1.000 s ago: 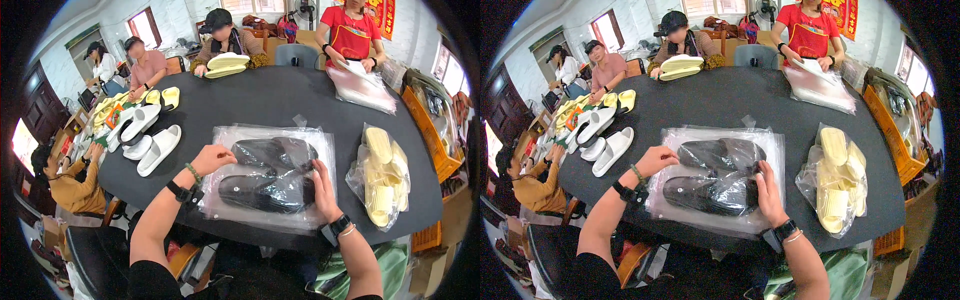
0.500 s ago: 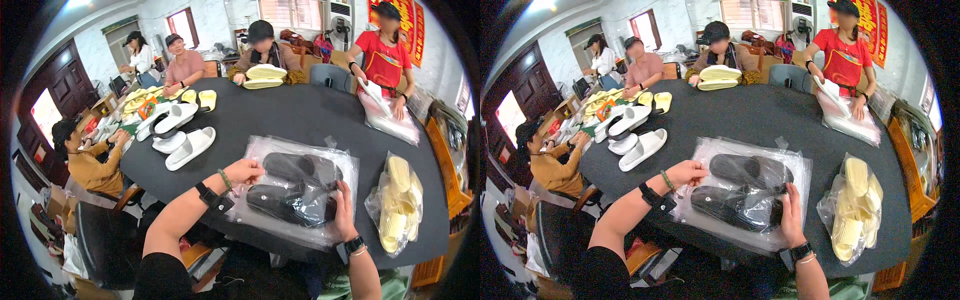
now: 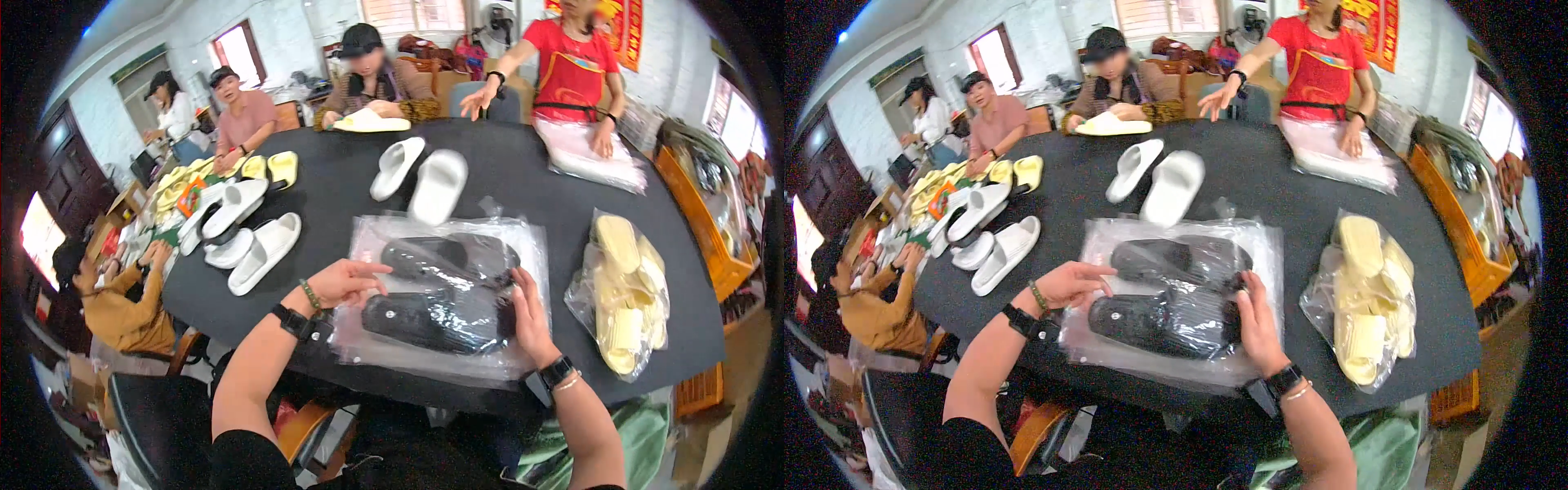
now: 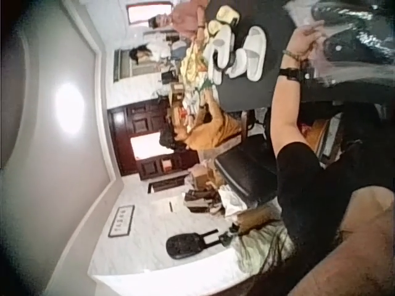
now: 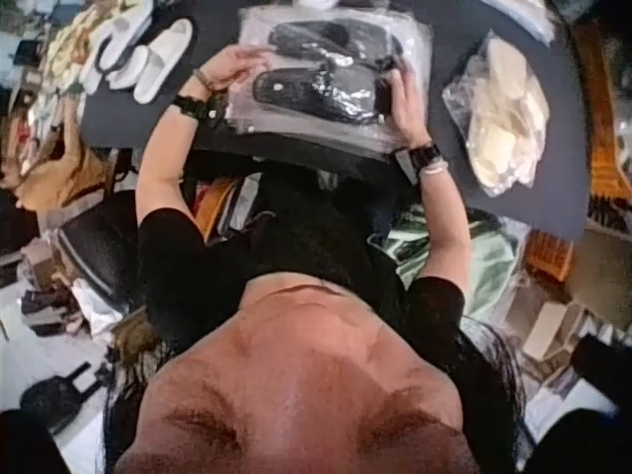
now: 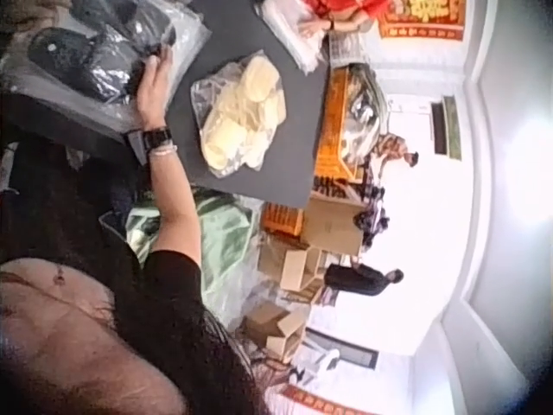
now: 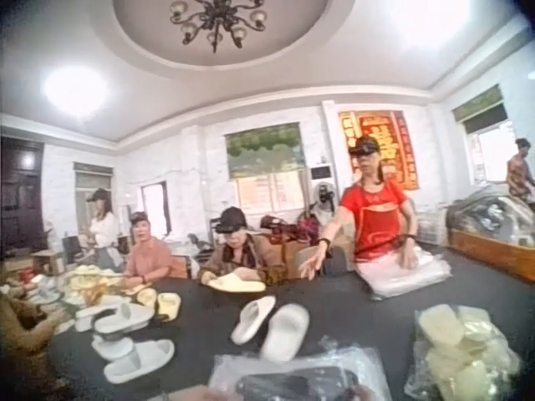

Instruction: Packaging finished slippers into plastic bags and then into a large sack.

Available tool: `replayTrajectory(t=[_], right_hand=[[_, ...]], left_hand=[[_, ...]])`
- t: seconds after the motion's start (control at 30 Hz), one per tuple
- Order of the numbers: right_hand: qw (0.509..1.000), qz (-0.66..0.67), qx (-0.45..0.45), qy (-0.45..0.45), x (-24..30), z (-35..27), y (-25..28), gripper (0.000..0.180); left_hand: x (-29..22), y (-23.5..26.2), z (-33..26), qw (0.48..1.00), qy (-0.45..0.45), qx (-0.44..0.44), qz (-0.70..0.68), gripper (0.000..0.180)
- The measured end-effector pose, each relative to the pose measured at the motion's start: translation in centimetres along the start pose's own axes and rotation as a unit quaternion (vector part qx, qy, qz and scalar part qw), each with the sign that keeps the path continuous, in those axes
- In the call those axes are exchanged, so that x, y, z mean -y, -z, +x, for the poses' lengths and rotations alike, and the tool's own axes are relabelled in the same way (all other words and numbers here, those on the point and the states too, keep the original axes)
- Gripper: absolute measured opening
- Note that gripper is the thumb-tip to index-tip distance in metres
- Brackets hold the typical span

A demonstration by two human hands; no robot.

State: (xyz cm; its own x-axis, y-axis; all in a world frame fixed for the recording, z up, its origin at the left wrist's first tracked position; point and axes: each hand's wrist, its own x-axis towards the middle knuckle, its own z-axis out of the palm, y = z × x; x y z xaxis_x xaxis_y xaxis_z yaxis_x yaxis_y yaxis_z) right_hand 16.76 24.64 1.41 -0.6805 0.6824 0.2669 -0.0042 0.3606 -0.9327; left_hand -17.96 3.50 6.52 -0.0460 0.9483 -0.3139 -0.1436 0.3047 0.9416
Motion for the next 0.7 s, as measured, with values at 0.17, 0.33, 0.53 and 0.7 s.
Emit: replayTrajectory(t=[0.17,0.33,0.53,0.7], right_hand=[[1.0,0.01,-0.001,0.002,-0.4,0.0,0.2,0.052],[1.0,0.019,-0.006,0.002,-0.5,-0.3,0.2,0.052],[1.0,0.01,-0.006,-0.012,-0.2,-0.4,-0.1,0.054],[1.0,0.011,-0.014,-0.012,-0.3,-0.3,0.2,0.054]], left_hand=[[-1.9,-1.0,3.1,0.741,-0.303,0.013,0.6,0.061],[-2.3,-3.7,6.2,0.61,-0.282,0.088,0.735,0.084],[-5.4,-3.6,5.6,0.579,-0.312,0.148,0.739,0.096],[-6.1,-0.9,4.1,0.553,-0.328,0.141,0.753,0.096]])
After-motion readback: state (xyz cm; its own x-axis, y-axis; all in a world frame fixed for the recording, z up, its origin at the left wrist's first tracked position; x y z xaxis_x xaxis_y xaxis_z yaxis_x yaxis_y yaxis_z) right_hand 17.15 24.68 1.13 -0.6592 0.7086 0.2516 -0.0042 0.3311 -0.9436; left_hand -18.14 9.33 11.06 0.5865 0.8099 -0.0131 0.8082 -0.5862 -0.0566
